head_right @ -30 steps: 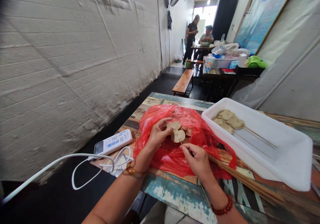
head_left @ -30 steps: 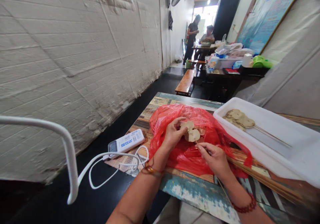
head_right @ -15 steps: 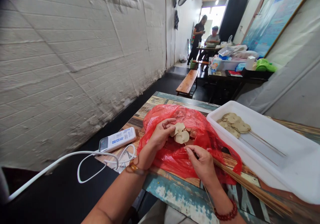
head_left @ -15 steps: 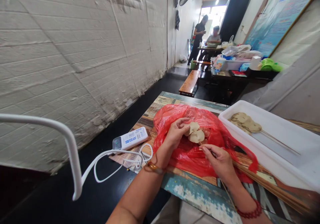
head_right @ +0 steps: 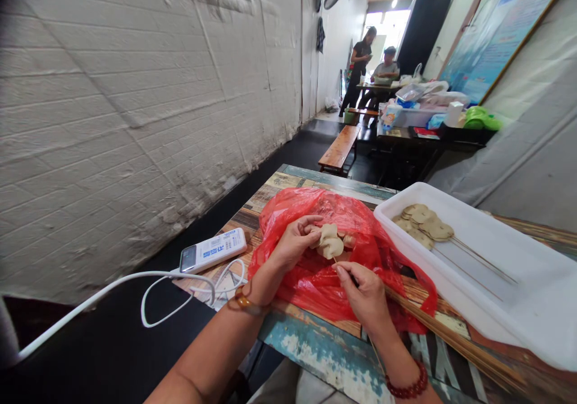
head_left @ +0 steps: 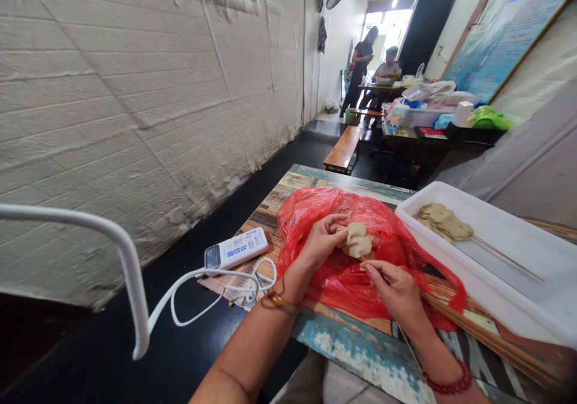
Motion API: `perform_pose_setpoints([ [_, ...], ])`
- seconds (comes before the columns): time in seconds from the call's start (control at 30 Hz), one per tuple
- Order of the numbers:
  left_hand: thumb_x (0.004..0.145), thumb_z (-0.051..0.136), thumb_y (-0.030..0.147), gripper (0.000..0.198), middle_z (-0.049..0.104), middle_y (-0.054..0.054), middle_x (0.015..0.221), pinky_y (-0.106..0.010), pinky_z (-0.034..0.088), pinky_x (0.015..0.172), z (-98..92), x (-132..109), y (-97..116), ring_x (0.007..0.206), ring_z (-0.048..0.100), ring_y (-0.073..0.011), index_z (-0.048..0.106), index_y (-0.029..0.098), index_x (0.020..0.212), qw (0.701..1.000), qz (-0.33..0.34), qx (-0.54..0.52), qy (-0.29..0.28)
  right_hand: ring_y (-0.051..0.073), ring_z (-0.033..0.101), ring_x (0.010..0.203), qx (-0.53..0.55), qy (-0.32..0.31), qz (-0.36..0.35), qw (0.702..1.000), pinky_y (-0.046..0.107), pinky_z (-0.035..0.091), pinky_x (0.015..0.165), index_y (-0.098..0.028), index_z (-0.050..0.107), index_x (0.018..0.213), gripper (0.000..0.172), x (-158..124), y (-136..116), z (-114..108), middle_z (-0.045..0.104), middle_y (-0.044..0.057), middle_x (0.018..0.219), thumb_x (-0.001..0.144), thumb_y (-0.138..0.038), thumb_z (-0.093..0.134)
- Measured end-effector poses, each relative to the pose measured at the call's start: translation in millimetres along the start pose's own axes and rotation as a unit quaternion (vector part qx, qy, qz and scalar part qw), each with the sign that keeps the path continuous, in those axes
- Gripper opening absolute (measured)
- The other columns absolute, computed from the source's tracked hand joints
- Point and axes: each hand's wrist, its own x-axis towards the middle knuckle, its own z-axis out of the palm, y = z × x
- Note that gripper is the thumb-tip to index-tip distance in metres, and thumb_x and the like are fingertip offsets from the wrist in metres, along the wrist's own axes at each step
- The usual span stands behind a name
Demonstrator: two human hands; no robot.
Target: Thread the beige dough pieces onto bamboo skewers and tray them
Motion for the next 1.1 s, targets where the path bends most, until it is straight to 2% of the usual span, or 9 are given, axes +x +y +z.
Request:
perform_pose_setpoints([
  [0.17, 0.065, 0.07, 0.026, 0.047, 0.054, 0.003, 0.064, -0.019, 0.033, 0.055, -1.2, 3.4, -5.6, 0.055, 0.046, -0.0062, 0.057, 0.01, 0.108, 0.996, 0.038, 0.077, 0.014, 0.012, 0.049, 0.046, 0.051, -0.02, 0.048, 0.997, 0.023, 0.039, 0.045, -0.017, 0.07, 0.086, 0.034, -1.6, -0.1, 1.4, 0.056, 0.0, 0.057, 0.084, -0.046, 0.053],
  [0.37, 0.07, 0.063, 0.022, 0.045, 0.049, 0.005, 0.061, -0.019, 0.032, 0.052, -3.2, 5.1, -7.6, 0.053, 0.041, -0.0062, 0.055, 0.01, 0.113, 0.989, 0.069, 0.131, 0.028, 0.01, 0.045, 0.042, 0.116, -0.032, 0.097, 0.988, 0.021, 0.036, 0.042, -0.015, 0.069, 0.089, 0.036, -1.5, 4.6, 4.0, 0.051, -0.004, 0.053, 0.081, -0.049, 0.056],
  [0.63, 0.067, 0.064, 0.019, 0.047, 0.049, 0.004, 0.06, -0.019, 0.032, 0.052, -3.1, 4.5, -5.4, 0.053, 0.042, -0.007, 0.057, 0.011, 0.113, 0.988, 0.069, 0.139, 0.016, 0.01, 0.046, 0.041, 0.134, -0.03, 0.098, 0.986, 0.021, 0.036, 0.04, -0.016, 0.07, 0.084, 0.035, -0.6, 1.2, 3.0, 0.052, -0.003, 0.052, 0.078, -0.05, 0.06],
  [0.9, 0.065, 0.064, 0.015, 0.058, 0.059, 0.0, 0.069, -0.021, 0.04, 0.062, -5.3, 5.2, -5.9, 0.064, 0.052, -0.0105, 0.055, 0.012, 0.122, 0.982, 0.071, 0.177, 0.013, 0.01, 0.046, 0.04, 0.138, -0.031, 0.108, 0.984, 0.022, 0.036, 0.04, -0.017, 0.069, 0.082, 0.039, -1.2, 3.6, 4.1, 0.052, -0.004, 0.052, 0.077, -0.054, 0.06],
  [1.1, 0.064, 0.065, 0.015, 0.062, 0.061, 0.001, 0.068, -0.02, 0.039, 0.06, -4.3, 4.2, -3.2, 0.059, 0.052, -0.0089, 0.054, 0.012, 0.125, 0.983, 0.056, 0.173, 0.002, 0.011, 0.045, 0.041, 0.149, -0.035, 0.11, 0.982, 0.022, 0.034, 0.04, -0.017, 0.068, 0.08, 0.039, -0.8, 3.1, 4.0, 0.051, -0.004, 0.052, 0.077, -0.056, 0.059],
])
